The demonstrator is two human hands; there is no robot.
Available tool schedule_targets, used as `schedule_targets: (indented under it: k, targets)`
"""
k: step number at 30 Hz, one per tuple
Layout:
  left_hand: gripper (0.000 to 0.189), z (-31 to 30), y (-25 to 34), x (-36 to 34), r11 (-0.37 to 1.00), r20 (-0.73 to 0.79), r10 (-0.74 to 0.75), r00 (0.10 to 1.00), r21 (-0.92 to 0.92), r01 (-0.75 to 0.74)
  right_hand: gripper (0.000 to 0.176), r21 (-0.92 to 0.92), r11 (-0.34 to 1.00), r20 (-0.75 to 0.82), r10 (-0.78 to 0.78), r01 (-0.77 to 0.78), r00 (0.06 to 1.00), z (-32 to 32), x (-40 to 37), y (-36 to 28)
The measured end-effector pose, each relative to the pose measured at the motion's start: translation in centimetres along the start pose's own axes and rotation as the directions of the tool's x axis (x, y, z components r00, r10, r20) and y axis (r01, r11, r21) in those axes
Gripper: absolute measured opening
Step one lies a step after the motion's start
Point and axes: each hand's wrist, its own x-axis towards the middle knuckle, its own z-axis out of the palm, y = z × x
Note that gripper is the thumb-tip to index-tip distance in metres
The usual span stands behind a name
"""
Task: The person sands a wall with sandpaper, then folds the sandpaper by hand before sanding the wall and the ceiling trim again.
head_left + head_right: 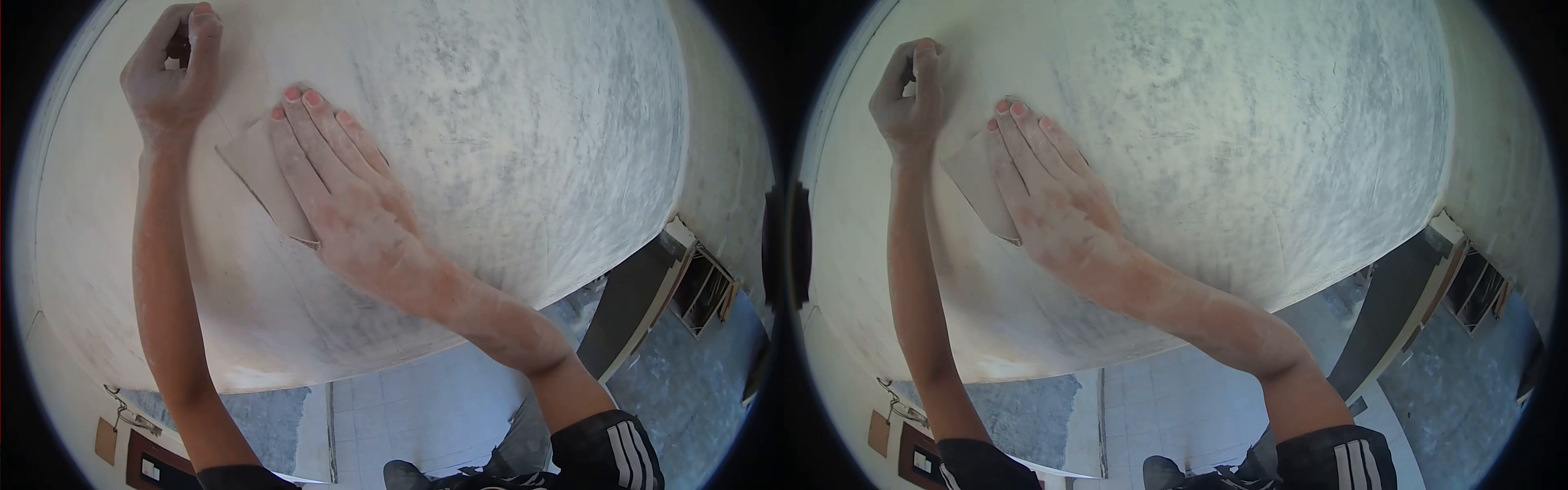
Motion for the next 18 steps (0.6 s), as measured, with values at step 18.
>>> schedule_targets:
  k: [18]
  targets:
    - [0.021, -0.4, 1.1, -0.4, 0.996, 0.003, 0.089, 0.996, 0.018, -0.089, 0.069, -0.275, 0.946, 0.028, 0.187, -0.172, 0.982, -2.4, -8.8, 3.0]
